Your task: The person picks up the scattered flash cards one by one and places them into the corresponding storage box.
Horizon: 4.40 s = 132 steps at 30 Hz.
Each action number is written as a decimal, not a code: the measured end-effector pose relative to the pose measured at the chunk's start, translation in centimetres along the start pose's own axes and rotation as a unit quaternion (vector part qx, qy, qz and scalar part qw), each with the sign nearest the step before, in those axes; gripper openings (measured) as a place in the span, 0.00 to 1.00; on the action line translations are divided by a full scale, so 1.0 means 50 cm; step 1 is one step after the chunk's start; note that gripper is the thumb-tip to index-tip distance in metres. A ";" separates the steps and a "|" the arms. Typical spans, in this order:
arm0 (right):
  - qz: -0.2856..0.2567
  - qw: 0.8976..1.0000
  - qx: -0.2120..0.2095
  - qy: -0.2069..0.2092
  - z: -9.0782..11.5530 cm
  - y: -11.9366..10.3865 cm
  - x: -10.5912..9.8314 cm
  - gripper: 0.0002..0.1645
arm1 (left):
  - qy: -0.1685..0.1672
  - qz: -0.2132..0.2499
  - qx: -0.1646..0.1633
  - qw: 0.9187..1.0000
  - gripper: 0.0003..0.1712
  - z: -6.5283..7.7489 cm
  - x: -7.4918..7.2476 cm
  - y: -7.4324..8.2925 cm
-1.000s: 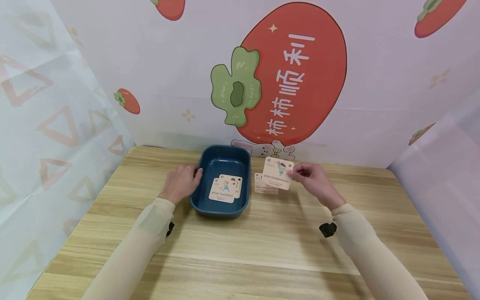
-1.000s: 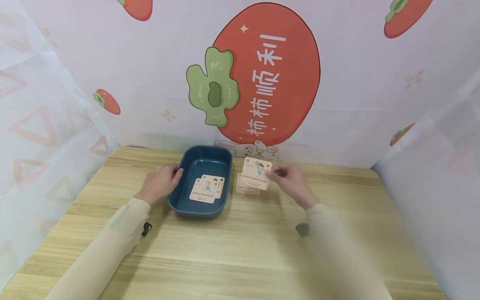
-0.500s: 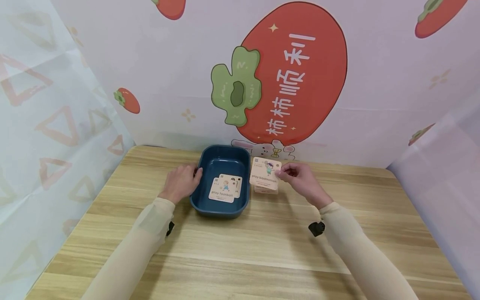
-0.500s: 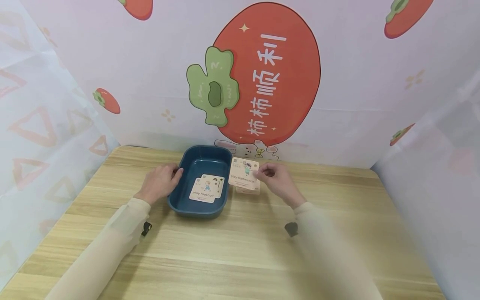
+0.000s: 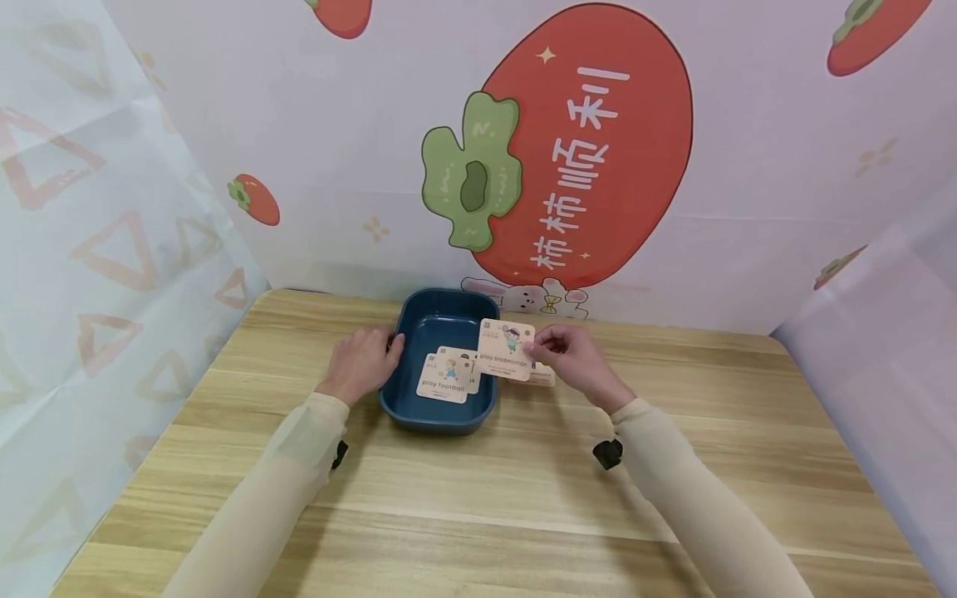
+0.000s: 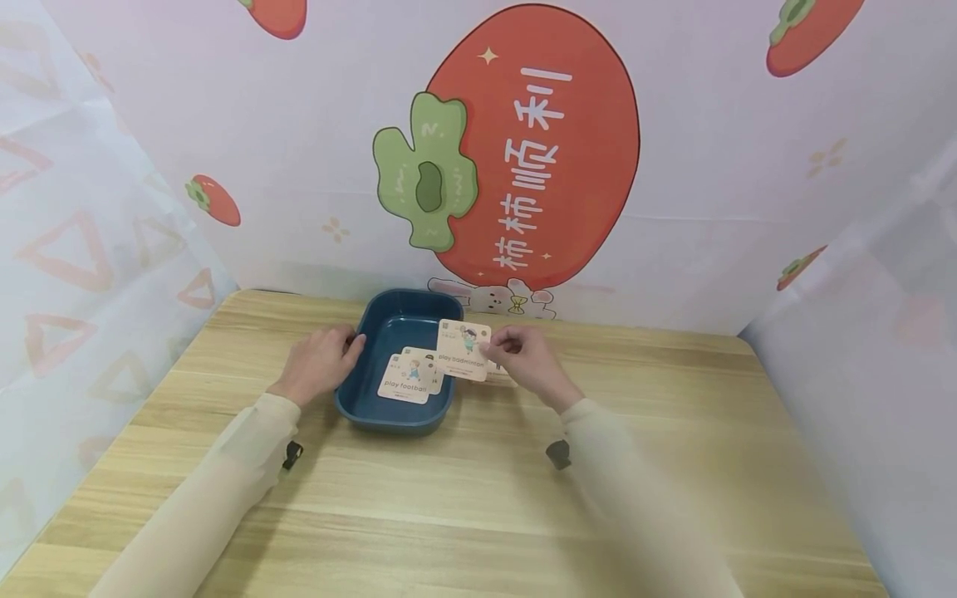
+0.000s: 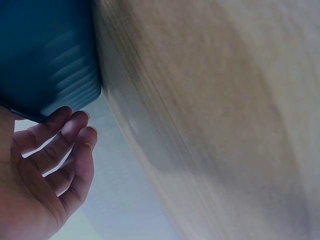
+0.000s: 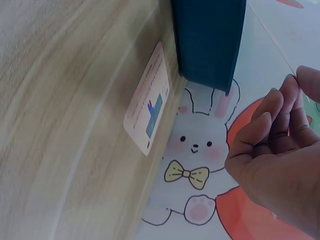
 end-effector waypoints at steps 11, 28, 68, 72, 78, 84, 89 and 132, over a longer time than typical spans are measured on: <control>0.007 1.000 0.008 -0.008 -0.007 -0.007 0.032 0.06 | 0.001 0.003 0.002 1.000 0.19 0.001 -0.002 0.000; 0.010 0.999 0.014 -0.044 -0.018 -0.008 0.073 0.08 | 0.003 -0.001 -0.002 1.000 0.19 -0.001 0.003 -0.003; 0.057 0.998 -0.003 -0.021 -0.020 -0.017 0.092 0.10 | 0.004 0.010 -0.007 1.000 0.19 -0.001 0.004 -0.002; 0.059 0.998 -0.003 -0.020 -0.019 -0.010 0.081 0.10 | 0.003 0.006 -0.006 1.000 0.19 -0.001 0.004 -0.003; 0.071 0.997 -0.003 -0.009 -0.018 -0.001 0.064 0.11 | -0.001 0.011 -0.012 1.000 0.19 -0.002 0.004 -0.003; 0.094 0.996 -0.008 -0.002 -0.018 0.017 0.045 0.11 | 0.002 0.008 -0.007 1.000 0.18 -0.003 0.004 -0.002; 0.105 0.994 -0.014 -0.003 -0.018 0.037 0.028 0.14 | 0.003 0.005 0.000 1.000 0.18 -0.002 0.002 -0.001; 0.218 0.972 0.048 -0.068 -0.061 0.136 -0.004 0.48 | 0.003 0.008 -0.006 1.000 0.17 -0.001 0.004 0.000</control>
Point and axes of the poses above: each hand's wrist, its own z-axis away from the middle knuckle, its own x-axis out of the palm, y = z × x, the point moved 1 cm from there along -z, towards the middle knuckle, and after that the axes turned 10 degrees about z, right-handed, at the moved point
